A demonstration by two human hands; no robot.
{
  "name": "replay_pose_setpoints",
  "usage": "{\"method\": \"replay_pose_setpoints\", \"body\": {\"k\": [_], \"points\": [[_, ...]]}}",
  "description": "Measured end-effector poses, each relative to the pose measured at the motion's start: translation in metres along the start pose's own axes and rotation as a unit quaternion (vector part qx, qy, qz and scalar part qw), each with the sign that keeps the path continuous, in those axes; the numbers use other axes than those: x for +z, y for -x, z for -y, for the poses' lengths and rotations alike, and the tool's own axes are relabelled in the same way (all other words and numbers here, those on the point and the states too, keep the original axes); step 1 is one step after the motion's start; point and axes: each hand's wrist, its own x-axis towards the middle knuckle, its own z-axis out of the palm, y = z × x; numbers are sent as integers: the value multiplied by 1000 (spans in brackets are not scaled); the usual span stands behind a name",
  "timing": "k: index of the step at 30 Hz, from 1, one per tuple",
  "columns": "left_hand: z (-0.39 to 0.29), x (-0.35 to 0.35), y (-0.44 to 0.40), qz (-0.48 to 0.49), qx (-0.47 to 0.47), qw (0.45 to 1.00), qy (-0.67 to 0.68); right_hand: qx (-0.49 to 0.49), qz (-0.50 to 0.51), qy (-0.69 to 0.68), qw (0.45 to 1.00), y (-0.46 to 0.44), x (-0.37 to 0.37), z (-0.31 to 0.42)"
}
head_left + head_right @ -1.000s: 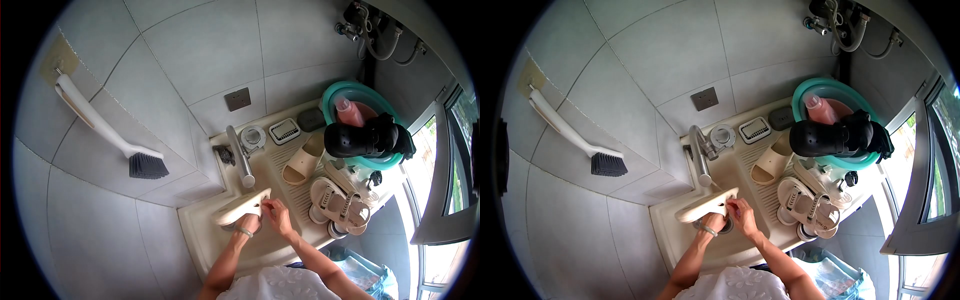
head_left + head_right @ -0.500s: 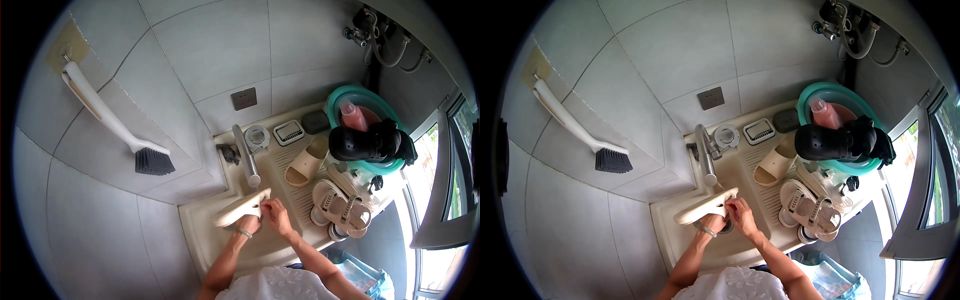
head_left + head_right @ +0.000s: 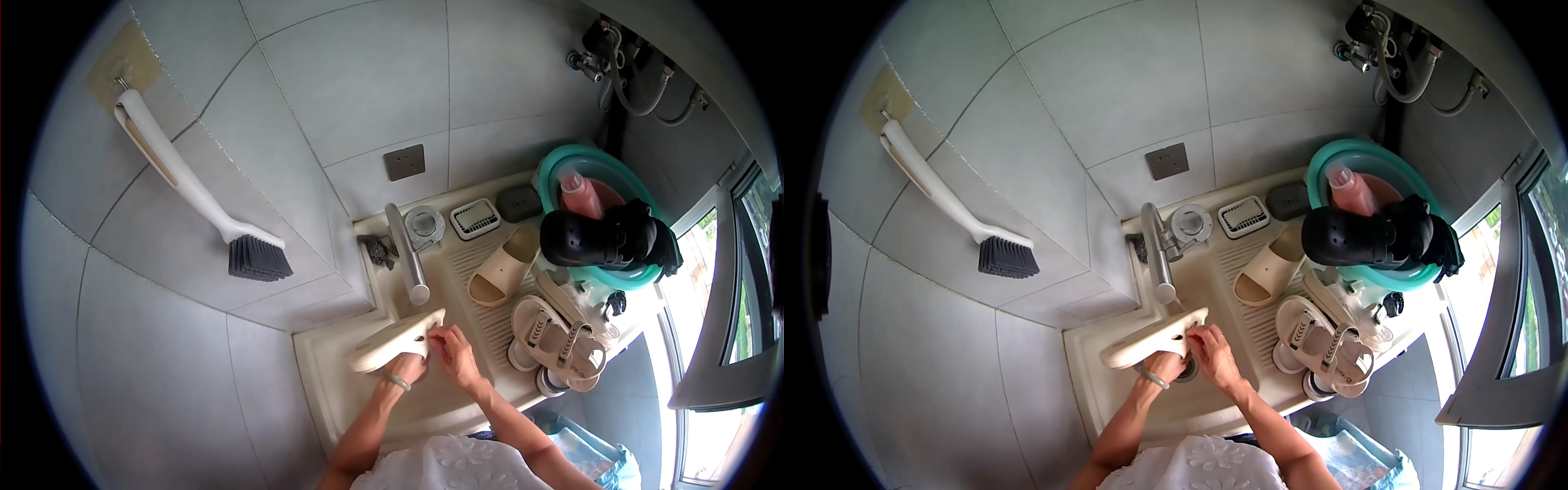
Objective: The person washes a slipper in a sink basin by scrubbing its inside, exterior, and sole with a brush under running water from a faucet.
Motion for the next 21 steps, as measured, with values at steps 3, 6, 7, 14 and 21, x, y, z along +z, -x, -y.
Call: {"method": "replay_pose_setpoints", "body": {"k": [3,6,7,14,21], "points": [[-5,-9,-1,-8,8,1000,4,-35,-10,39,999,3,-1,-2],[1,5,4,-19,-5,998,58,-73,-2,81,994,2,-5,3],[2,7,6,-19,-6,998,58,-72,-2,81,994,1,-7,6],[-22,-33,0,33,9,999,-17,-148,36,147,977,-5,-19,7],[-16,-14,5,-48,69,990,-117,-104,92,58,989,-8,-26,1]]}}
